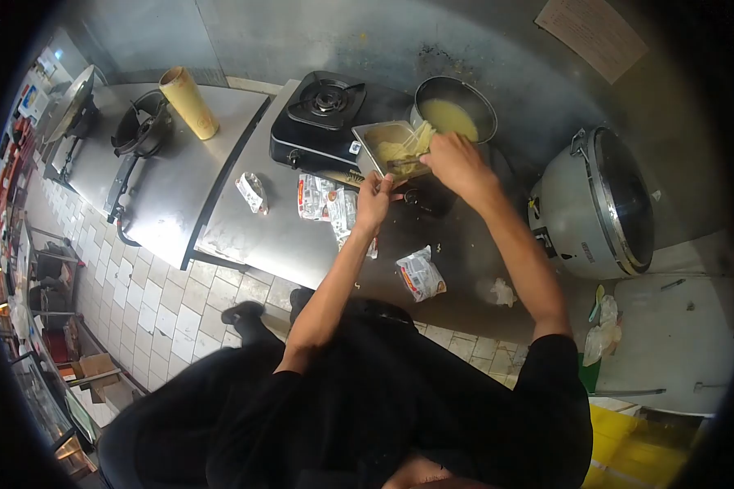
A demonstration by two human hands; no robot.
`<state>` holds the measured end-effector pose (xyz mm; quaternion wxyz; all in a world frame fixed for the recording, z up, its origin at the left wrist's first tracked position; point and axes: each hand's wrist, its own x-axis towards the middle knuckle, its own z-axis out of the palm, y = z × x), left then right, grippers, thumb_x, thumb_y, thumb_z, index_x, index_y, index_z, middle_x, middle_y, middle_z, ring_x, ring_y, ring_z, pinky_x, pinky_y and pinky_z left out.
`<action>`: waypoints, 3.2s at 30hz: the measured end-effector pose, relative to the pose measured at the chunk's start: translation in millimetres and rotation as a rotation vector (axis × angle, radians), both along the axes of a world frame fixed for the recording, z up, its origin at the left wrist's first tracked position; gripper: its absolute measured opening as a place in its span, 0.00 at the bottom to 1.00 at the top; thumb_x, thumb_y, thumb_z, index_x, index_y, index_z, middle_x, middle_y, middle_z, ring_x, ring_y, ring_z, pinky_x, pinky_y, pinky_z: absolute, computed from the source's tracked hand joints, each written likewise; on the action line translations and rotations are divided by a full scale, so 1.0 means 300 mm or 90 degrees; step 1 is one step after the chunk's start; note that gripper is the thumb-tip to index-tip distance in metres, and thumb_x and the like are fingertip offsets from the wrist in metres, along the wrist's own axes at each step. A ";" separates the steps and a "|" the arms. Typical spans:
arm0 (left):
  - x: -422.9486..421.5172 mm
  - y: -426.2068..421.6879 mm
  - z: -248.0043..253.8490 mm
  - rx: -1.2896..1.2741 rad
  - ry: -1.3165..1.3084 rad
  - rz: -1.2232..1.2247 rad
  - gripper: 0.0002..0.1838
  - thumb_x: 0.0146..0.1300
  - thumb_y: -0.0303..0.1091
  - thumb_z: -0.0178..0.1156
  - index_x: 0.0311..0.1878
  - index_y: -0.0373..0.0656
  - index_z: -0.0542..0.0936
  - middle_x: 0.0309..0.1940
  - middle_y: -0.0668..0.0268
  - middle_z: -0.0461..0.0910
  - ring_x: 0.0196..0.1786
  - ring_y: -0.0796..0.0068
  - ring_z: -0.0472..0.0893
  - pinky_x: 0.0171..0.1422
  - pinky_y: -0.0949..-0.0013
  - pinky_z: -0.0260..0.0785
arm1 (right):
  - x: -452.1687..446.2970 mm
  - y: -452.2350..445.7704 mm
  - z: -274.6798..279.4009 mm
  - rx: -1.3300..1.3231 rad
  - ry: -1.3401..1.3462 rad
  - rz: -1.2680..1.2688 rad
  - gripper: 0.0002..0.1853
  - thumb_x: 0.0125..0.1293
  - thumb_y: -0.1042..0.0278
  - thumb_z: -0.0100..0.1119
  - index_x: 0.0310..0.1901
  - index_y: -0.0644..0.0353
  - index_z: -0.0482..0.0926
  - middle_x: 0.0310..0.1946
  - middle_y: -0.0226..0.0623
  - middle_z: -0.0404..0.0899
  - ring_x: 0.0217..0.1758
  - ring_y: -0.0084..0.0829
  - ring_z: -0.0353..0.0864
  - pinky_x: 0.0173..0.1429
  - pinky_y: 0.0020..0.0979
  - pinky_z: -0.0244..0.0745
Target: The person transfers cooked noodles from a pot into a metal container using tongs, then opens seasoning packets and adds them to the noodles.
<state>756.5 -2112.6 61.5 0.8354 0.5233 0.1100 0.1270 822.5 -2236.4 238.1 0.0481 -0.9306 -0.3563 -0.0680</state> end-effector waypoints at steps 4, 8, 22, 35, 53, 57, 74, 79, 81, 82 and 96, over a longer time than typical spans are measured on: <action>0.001 -0.009 -0.001 -0.017 -0.012 0.002 0.09 0.77 0.32 0.50 0.40 0.36 0.71 0.41 0.60 0.80 0.53 0.65 0.84 0.42 0.72 0.80 | 0.048 0.051 0.087 -0.054 0.004 -0.010 0.15 0.63 0.61 0.65 0.35 0.69 0.83 0.37 0.57 0.82 0.45 0.56 0.82 0.50 0.49 0.75; 0.000 0.001 0.000 -0.030 -0.003 0.010 0.08 0.77 0.32 0.50 0.41 0.37 0.71 0.44 0.58 0.81 0.52 0.66 0.84 0.43 0.71 0.80 | 0.032 -0.027 0.175 -0.031 0.004 -0.003 0.17 0.63 0.59 0.65 0.37 0.70 0.83 0.39 0.57 0.82 0.47 0.56 0.82 0.52 0.47 0.75; 0.011 0.008 -0.027 -0.022 -0.007 -0.029 0.09 0.76 0.35 0.51 0.42 0.39 0.72 0.48 0.58 0.81 0.55 0.65 0.83 0.46 0.67 0.78 | 0.085 -0.181 -0.245 0.265 -0.053 -0.203 0.18 0.67 0.56 0.62 0.38 0.67 0.82 0.34 0.53 0.83 0.41 0.58 0.81 0.50 0.50 0.74; 0.005 0.026 -0.010 -0.008 0.043 -0.041 0.10 0.76 0.36 0.51 0.39 0.41 0.68 0.47 0.57 0.79 0.55 0.63 0.83 0.45 0.67 0.78 | -0.033 -0.004 -0.213 0.288 0.061 -0.049 0.13 0.66 0.63 0.60 0.34 0.68 0.81 0.28 0.57 0.81 0.35 0.57 0.82 0.40 0.49 0.76; -0.006 0.001 0.012 -0.017 0.011 -0.015 0.10 0.77 0.34 0.51 0.38 0.40 0.68 0.44 0.58 0.78 0.55 0.61 0.83 0.46 0.67 0.78 | 0.122 -0.068 -0.023 0.170 0.054 -0.165 0.16 0.62 0.61 0.66 0.34 0.70 0.83 0.33 0.57 0.83 0.41 0.57 0.84 0.47 0.48 0.78; 0.001 0.001 -0.001 -0.023 0.012 -0.020 0.10 0.76 0.34 0.51 0.39 0.39 0.69 0.44 0.58 0.78 0.55 0.61 0.83 0.46 0.66 0.78 | 0.162 -0.071 -0.178 0.254 -0.026 -0.235 0.15 0.64 0.60 0.64 0.32 0.69 0.83 0.31 0.56 0.82 0.39 0.56 0.83 0.45 0.48 0.77; 0.000 0.017 -0.032 0.003 0.029 -0.030 0.09 0.76 0.34 0.53 0.39 0.40 0.69 0.41 0.61 0.79 0.54 0.64 0.82 0.46 0.67 0.78 | -0.117 -0.059 -0.181 0.226 0.061 -0.072 0.15 0.67 0.61 0.60 0.32 0.67 0.81 0.27 0.53 0.82 0.33 0.55 0.83 0.39 0.49 0.77; 0.007 0.015 -0.027 -0.003 0.024 -0.026 0.09 0.76 0.35 0.52 0.39 0.41 0.69 0.42 0.61 0.79 0.55 0.64 0.82 0.46 0.67 0.77 | -0.075 -0.102 0.018 0.212 0.048 -0.046 0.18 0.63 0.59 0.65 0.31 0.70 0.82 0.28 0.56 0.81 0.34 0.56 0.83 0.42 0.49 0.77; 0.006 0.013 -0.008 -0.020 0.011 -0.023 0.09 0.76 0.35 0.51 0.39 0.41 0.69 0.45 0.59 0.79 0.56 0.63 0.82 0.47 0.67 0.77 | -0.006 -0.113 0.057 0.214 0.048 -0.022 0.17 0.62 0.60 0.66 0.29 0.70 0.82 0.29 0.56 0.82 0.35 0.55 0.83 0.41 0.48 0.76; 0.003 0.012 -0.001 -0.021 0.012 -0.024 0.09 0.76 0.35 0.51 0.39 0.41 0.69 0.45 0.59 0.79 0.56 0.63 0.82 0.47 0.67 0.77 | 0.010 -0.118 0.098 0.187 0.079 -0.023 0.17 0.63 0.58 0.66 0.31 0.69 0.83 0.28 0.55 0.81 0.35 0.53 0.83 0.42 0.46 0.75; -0.003 0.040 -0.004 -0.004 0.014 -0.008 0.11 0.77 0.35 0.50 0.37 0.41 0.68 0.41 0.60 0.80 0.52 0.64 0.85 0.43 0.69 0.78 | 0.857 -0.265 0.045 -0.177 0.008 -0.233 0.26 0.67 0.45 0.61 0.37 0.67 0.85 0.47 0.51 0.83 0.51 0.48 0.82 0.55 0.44 0.75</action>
